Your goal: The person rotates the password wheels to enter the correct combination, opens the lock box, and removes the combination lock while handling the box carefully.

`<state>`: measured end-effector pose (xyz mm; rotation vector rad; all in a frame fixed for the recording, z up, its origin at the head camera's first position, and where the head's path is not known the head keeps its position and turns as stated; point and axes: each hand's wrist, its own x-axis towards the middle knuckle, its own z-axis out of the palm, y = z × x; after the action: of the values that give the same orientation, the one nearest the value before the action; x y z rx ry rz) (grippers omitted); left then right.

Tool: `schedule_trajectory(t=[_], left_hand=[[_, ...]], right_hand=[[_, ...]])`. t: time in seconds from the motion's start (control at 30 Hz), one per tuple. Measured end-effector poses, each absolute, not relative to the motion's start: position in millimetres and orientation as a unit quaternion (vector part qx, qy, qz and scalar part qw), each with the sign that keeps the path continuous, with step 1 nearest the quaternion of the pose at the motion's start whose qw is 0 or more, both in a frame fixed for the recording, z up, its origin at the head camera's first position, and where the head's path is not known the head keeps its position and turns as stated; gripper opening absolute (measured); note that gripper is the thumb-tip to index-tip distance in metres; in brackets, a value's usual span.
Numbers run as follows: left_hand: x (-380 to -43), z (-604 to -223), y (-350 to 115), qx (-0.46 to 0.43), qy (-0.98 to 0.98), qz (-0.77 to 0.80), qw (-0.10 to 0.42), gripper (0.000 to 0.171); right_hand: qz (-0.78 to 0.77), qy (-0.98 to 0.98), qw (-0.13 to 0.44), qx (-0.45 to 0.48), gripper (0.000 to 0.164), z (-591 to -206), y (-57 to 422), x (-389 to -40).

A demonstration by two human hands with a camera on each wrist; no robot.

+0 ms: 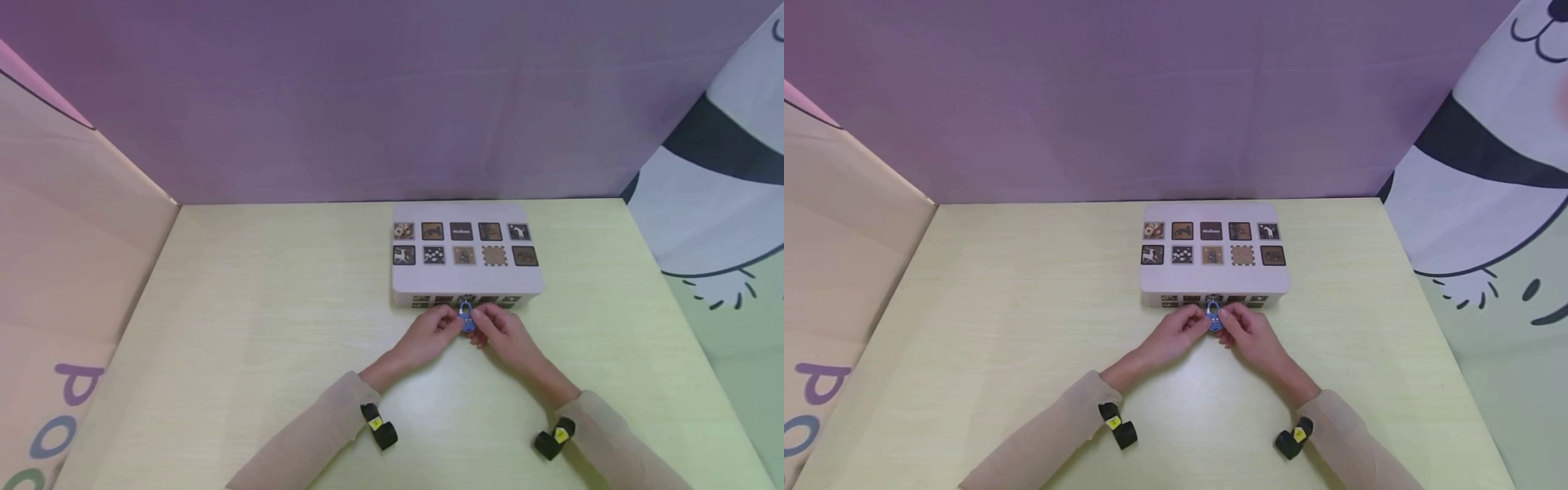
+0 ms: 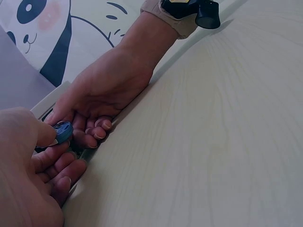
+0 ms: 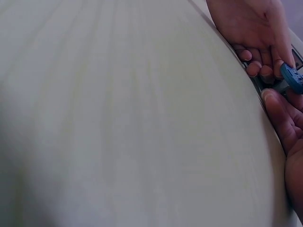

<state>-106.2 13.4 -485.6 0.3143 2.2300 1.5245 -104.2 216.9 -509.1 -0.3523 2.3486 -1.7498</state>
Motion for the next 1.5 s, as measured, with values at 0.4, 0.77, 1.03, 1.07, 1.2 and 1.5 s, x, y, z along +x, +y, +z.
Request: schedule_trajectory(t=[0.4,0.77,1.03,1.07,1.2,1.5], left_hand=[[-105.9,-484.1,12.9,0.115,0.797,0.554,0.213,0.026],[-106.8,-485.2,12.6,0.116,0.799,0.551,0.213,0.027],[-106.5,-485.1,13.1,0.113,0.795,0.557,0.215,0.026],[-106.4,-485.1,12.9,0.112,0.794,0.557,0.215,0.026],[-106.3,-485.8,12.7,0.113,0.794,0.558,0.214,0.026],[-106.8,-487.0,13.3,0.112,0.796,0.557,0.211,0.024]], right_hand=[[-0.604,0.778,0.108,-0.132,0.019,-510.8,218.5,-105.4],[-0.599,0.784,0.116,-0.118,0.019,-507.5,216.0,-104.9],[-0.593,0.788,0.109,-0.126,0.019,-509.5,216.3,-105.1],[-0.593,0.788,0.108,-0.127,0.02,-509.8,216.1,-105.2],[-0.592,0.789,0.104,-0.13,0.02,-510.5,216.0,-105.2],[-0.587,0.793,0.096,-0.133,0.02,-512.1,216.4,-105.4]])
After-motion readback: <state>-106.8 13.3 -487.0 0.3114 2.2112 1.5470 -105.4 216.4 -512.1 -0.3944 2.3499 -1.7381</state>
